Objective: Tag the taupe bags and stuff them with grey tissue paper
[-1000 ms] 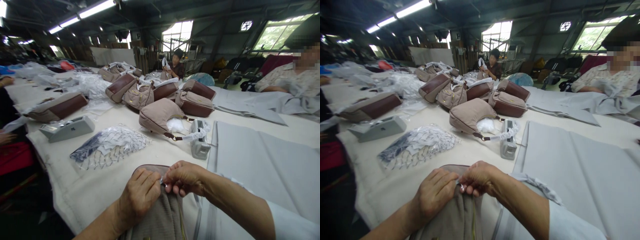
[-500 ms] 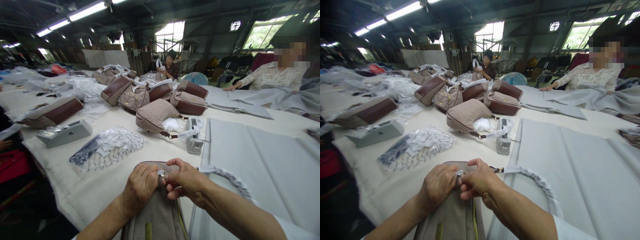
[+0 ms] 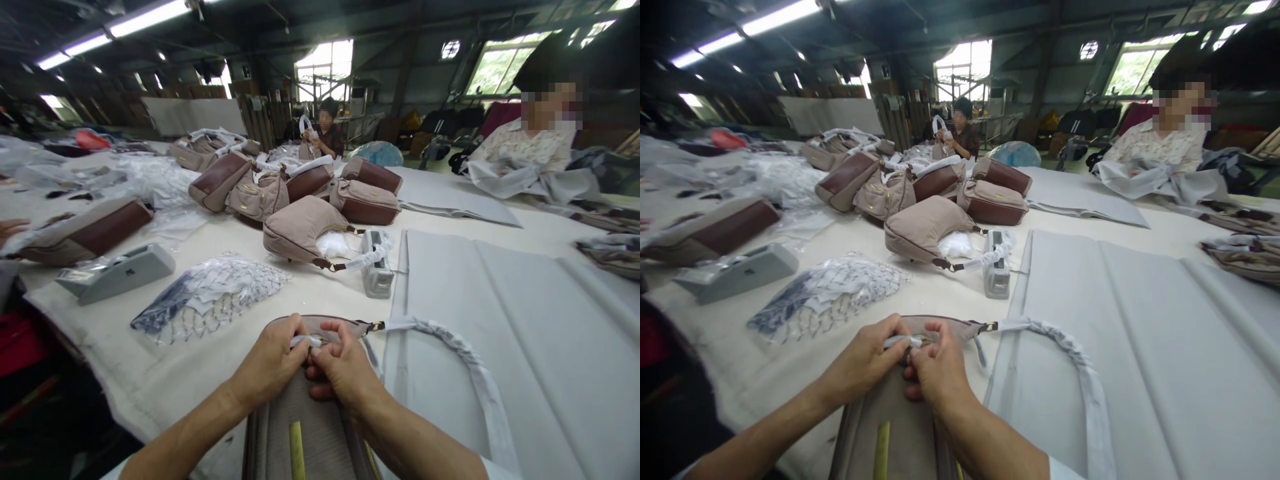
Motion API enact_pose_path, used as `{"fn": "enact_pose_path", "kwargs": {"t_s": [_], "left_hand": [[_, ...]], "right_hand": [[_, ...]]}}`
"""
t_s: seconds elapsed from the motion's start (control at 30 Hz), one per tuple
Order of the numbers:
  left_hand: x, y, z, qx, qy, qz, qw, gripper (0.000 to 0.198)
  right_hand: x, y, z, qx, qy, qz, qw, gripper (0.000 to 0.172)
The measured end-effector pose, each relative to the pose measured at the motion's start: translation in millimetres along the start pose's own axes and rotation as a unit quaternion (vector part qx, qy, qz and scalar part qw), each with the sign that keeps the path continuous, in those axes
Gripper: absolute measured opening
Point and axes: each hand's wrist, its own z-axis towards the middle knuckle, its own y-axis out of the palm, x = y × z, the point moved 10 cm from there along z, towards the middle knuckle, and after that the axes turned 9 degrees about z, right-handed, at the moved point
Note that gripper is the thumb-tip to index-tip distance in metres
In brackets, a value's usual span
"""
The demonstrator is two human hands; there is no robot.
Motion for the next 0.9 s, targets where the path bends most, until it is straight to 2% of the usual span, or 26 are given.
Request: {"fn": "enact_pose_path", "kwargs": {"t_s": [0.13, 0.23, 0.33, 0.47, 0.57, 0.63, 0.77, 0.8, 0.83, 0.9], "left_hand": [[-7, 6.0, 2, -0.033, -0.058, -0.114, 0.991, 0.013], [-18, 18.1, -1, -0.059, -0.123, -0.210, 0.968, 0.016], [-25, 25.6, -5, -0.080, -0.175, -0.263, 0.945, 0.020], [-32, 29.2, -6, -0.098, -0.231, -0.286, 0.925, 0.023], [-36, 28.8, -5, -0.093, -0.267, -0.295, 0.913, 0.026], [-36, 28.5, -5, -0.092, -0.280, -0.299, 0.908, 0.028], [-36, 29.1, -5, -0.096, -0.296, -0.308, 0.899, 0.024], [-37, 29.3, -5, -0.096, -0.299, -0.309, 0.898, 0.023], [-37, 29.5, -4, -0.095, -0.302, -0.310, 0.896, 0.022], [-39, 30.5, -2, -0.094, -0.307, -0.311, 0.894, 0.020]], "right_hand": [[1, 3, 0, 0.001, -0.034, -0.006, 0.999, 0.038], [4, 4, 2, 0.008, -0.039, -0.011, 0.999, 0.034], [6, 6, 5, 0.004, -0.048, -0.047, 0.998, 0.029], [-13, 11, 0, -0.020, -0.159, -0.161, 0.974, 0.019], [-28, 16, -7, -0.019, -0.244, -0.271, 0.931, 0.021], [-36, 18, -11, 0.000, -0.280, -0.365, 0.888, 0.022], [-42, 33, -18, 0.023, -0.339, -0.588, 0.734, 0.023], [-41, 37, -18, 0.021, -0.346, -0.619, 0.705, 0.023], [-41, 40, -17, 0.017, -0.351, -0.637, 0.686, 0.023], [-41, 44, -16, 0.012, -0.361, -0.650, 0.669, 0.024]]}}
